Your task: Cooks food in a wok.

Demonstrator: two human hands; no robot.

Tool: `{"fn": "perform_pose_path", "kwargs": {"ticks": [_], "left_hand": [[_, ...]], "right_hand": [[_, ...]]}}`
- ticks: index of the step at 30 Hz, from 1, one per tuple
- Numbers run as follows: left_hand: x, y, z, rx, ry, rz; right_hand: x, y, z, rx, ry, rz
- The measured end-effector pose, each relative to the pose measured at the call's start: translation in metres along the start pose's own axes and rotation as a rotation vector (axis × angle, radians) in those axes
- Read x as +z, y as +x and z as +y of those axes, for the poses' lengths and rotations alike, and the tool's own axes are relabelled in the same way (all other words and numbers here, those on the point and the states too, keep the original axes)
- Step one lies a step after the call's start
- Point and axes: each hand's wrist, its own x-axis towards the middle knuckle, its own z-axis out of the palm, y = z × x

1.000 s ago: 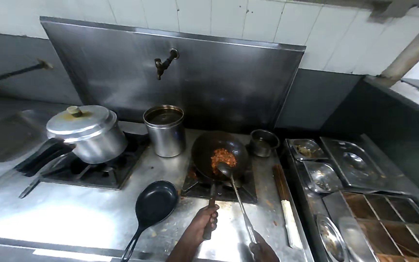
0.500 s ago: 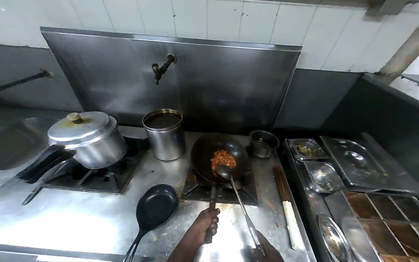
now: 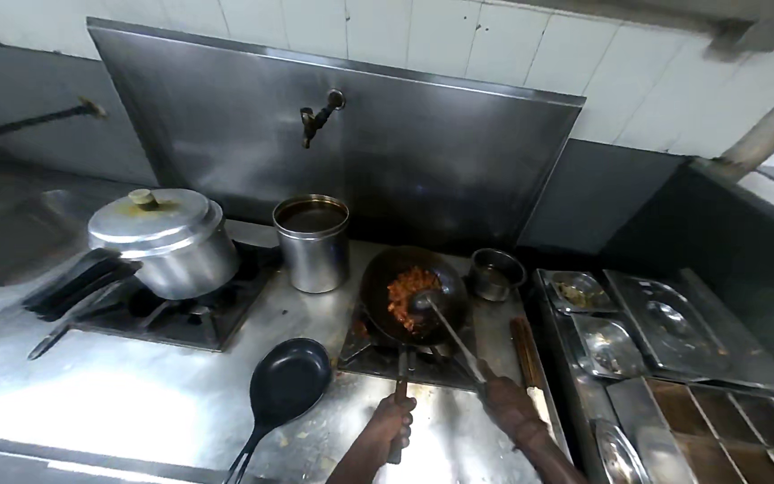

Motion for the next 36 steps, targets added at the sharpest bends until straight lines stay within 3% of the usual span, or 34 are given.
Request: {"fn": "perform_pose_path", "kwargs": {"ticks": [3, 6, 10, 14, 16, 20, 22, 25, 27, 30, 34, 36], "left_hand": [[0.001, 0.001, 0.001, -0.018, -0.001, 0.006], [-0.001, 0.002, 0.001, -0.027, 0.002, 0.010], [-0.007, 0.002, 0.002, -0.031, 0.002, -0.008], [-0.007, 0.001, 0.004, -0.036, 0.013, -0.009], [-0.004, 0.001, 0.004, -0.039, 0.016, -0.001], [-0.003, 0.001, 0.003, -0.037, 0.005, 0.007], [-0.006, 0.001, 0.004, -0.036, 0.012, 0.007], [-0.010, 0.000, 0.005, -0.036, 0.018, -0.009], [-0.012, -0.001, 0.005, -0.035, 0.016, -0.017], [-0.011, 0.000, 0.005, -0.044, 0.010, -0.023], [-0.008, -0.001, 0.004, -0.062, -0.036, -0.050], [-0.005, -0.004, 0.006, -0.068, -0.087, -0.075]], "right_hand": [[0.028, 0.037, -0.024, -0.105, 0.326, -0.006], [0.038, 0.020, -0.008, -0.148, 0.534, -0.160], [0.013, -0.027, 0.046, -0.106, 0.250, -0.220], [-0.008, -0.025, 0.028, 0.048, -0.025, -0.093], [0.000, 0.000, 0.003, 0.031, 0.052, -0.027], [0.038, 0.030, -0.026, -0.086, 0.492, -0.061], [0.051, 0.013, -0.012, -0.110, 0.624, -0.167], [0.048, -0.021, 0.034, -0.097, 0.545, -0.239], [0.039, -0.033, 0.055, -0.074, 0.371, -0.193], [0.037, -0.029, 0.049, -0.016, 0.259, -0.094], [0.079, -0.025, 0.037, -0.064, 0.702, -0.007], [0.107, -0.035, 0.035, -0.095, 0.798, 0.058]]}}
